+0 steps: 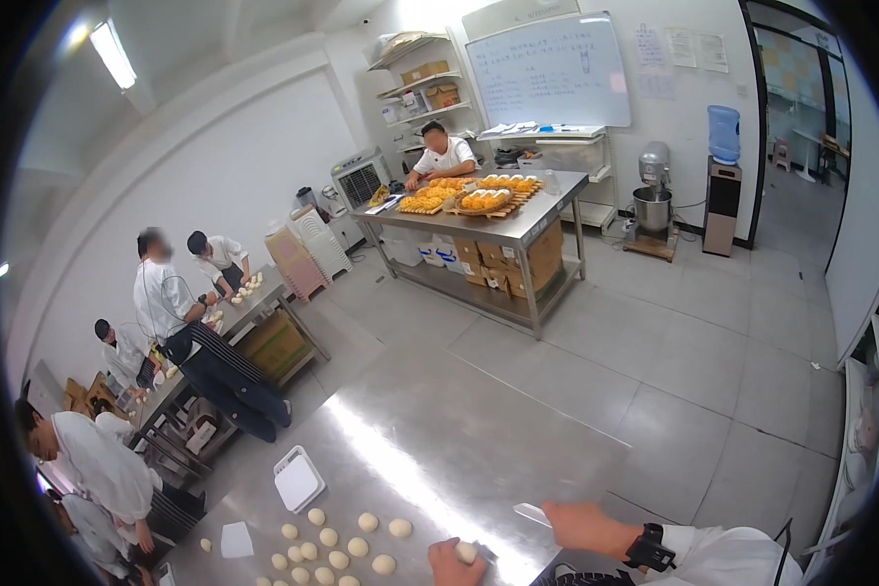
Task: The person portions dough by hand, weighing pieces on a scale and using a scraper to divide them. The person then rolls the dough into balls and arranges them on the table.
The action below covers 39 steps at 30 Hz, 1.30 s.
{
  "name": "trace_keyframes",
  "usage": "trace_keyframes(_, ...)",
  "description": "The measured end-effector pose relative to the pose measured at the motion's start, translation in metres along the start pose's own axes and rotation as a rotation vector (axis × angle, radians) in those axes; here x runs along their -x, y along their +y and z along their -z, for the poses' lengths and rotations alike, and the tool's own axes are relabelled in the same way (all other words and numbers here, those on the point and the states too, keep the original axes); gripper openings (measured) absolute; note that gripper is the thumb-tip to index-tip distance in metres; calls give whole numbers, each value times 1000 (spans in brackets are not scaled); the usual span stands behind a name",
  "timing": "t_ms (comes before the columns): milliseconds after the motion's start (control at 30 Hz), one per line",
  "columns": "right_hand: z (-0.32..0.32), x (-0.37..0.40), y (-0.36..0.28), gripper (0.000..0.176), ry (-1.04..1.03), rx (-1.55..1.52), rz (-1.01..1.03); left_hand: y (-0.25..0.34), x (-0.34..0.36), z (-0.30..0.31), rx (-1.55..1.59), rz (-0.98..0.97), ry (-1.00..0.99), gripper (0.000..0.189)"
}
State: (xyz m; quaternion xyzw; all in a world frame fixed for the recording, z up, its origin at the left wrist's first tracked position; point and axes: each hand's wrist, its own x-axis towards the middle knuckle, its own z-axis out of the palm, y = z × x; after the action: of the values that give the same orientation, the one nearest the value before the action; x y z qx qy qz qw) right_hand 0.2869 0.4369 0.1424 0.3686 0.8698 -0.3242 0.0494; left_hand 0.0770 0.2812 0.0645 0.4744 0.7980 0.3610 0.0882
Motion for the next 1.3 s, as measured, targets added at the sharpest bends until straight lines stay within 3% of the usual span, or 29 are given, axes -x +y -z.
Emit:
trace_keyframes(100,3,1,-4,27,-12,-13,-13,-47,3,-51,-50,-104,-182,51)
trace_keyframes(233,3,0,-4,28,-11,71,-18,-51,2,-57,-94,-167,-170,57)
trace_keyframes(300,2,6,-5,28,-15,28,-28,-35,14,-43,-25,-194,-13,65)
trace_keyframes(400,2,3,-6,27,10,4,-33,-39,16,-45,-61,-220,-33,70)
trace_keyframes(633,-8,-1,-2,26,32,66,-41,-42,17,-49,-41,-256,10,67)
trace_keyframes(700,-8,-2,-3,27,26,68,-47,-41,16,-50,-7,-254,25,54)
trace_keyframes(800,-9,-2,-3,27,29,78,-53,-39,10,-50,14,-308,105,49)
trace_keyframes(1133,-2,-1,-10,32,-19,80,-98,-35,10,-43,25,-261,-19,53)
trace_keyframes(1300,-20,-9,1,30,191,172,39,-47,15,-52,62,-158,-38,82)
